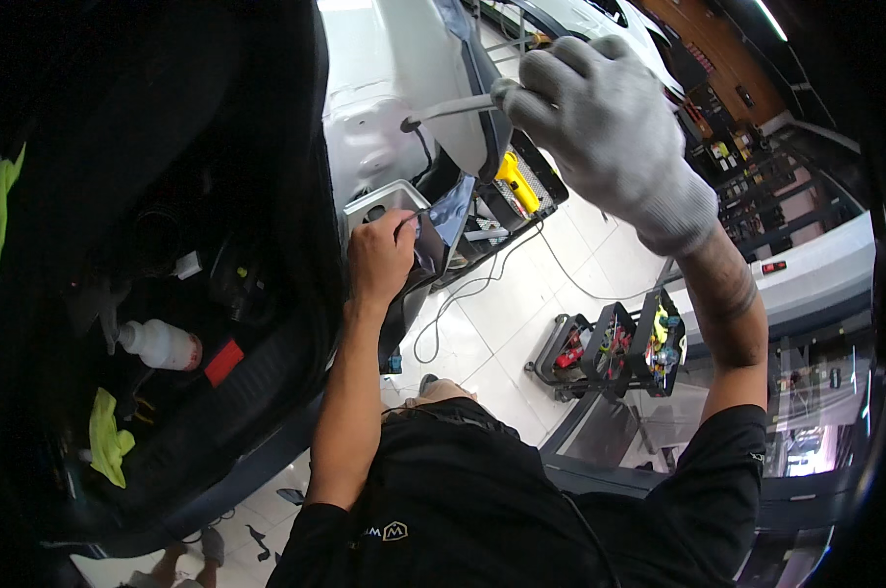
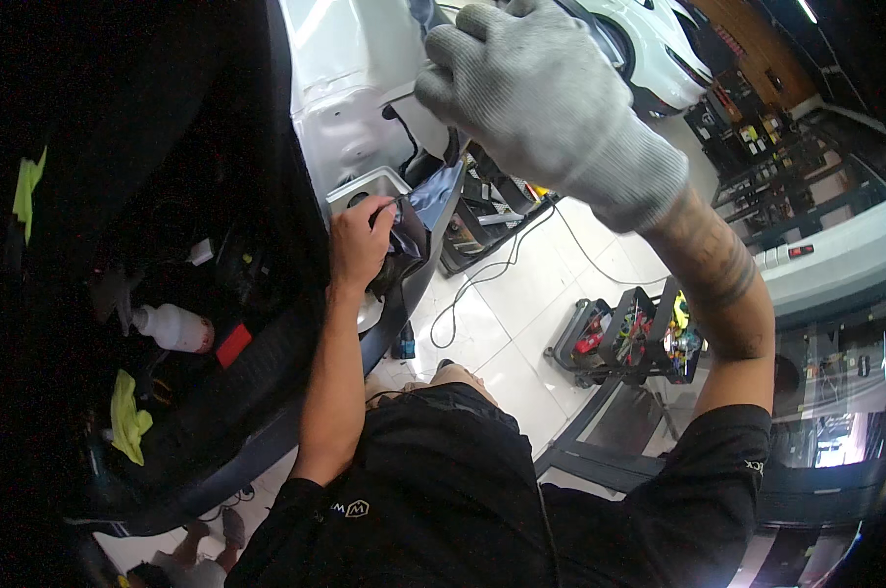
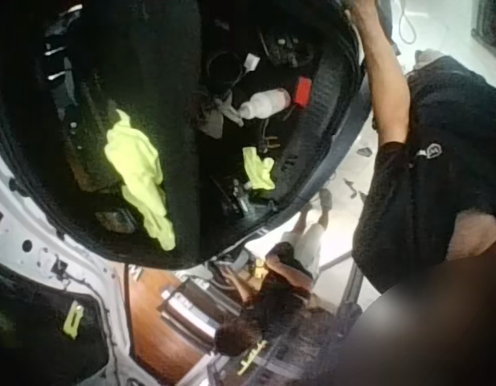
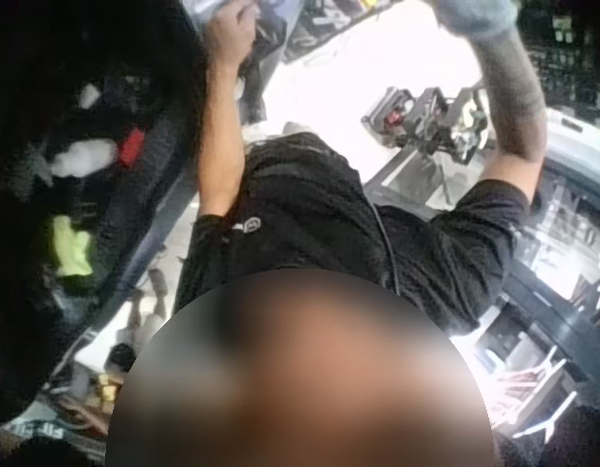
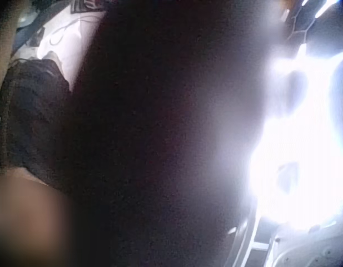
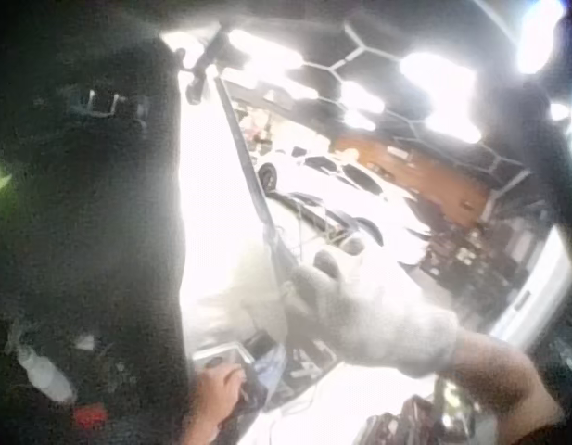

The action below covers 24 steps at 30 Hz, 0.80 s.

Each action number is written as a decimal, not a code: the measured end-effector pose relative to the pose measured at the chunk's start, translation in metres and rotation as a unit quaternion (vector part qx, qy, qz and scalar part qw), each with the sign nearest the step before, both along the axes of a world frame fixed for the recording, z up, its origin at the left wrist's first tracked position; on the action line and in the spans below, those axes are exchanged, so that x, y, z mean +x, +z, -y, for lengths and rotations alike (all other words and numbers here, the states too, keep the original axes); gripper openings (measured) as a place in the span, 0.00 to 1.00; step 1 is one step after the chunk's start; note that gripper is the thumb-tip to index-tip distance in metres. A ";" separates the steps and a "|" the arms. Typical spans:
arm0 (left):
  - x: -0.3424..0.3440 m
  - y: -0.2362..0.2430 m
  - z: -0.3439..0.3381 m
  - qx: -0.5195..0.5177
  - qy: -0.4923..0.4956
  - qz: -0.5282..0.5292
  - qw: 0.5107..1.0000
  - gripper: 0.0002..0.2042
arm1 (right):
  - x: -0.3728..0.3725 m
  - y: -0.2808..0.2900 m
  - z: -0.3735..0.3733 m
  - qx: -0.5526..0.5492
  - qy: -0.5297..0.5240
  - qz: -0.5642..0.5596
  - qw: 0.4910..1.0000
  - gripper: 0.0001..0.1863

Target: The person applies a black vinyl wrap to a white car door panel. They use a yellow heat gun to warm the material, a red squeegee to smooth it, and a knife to trim excess. The person repeatedly stretches, tucks, and presses the wrap into contours and edges of the door.

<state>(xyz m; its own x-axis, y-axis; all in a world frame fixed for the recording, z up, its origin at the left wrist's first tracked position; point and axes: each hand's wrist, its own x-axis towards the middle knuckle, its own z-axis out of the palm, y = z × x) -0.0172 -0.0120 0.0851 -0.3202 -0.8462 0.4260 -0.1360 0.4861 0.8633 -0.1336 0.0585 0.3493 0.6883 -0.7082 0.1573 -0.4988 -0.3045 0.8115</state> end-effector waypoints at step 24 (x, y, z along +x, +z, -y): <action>0.019 -0.015 0.008 0.051 -0.087 -0.028 0.994 0.09 | -0.008 -0.057 0.015 0.137 -0.059 -0.002 0.989 0.15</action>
<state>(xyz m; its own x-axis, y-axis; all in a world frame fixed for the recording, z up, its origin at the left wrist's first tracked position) 0.0019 -0.0195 0.0700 -0.4442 -0.8196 0.3619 -0.0072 0.4072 0.9133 -0.1412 0.0436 0.2928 0.5978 -0.7999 -0.0536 -0.5415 -0.4522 0.7088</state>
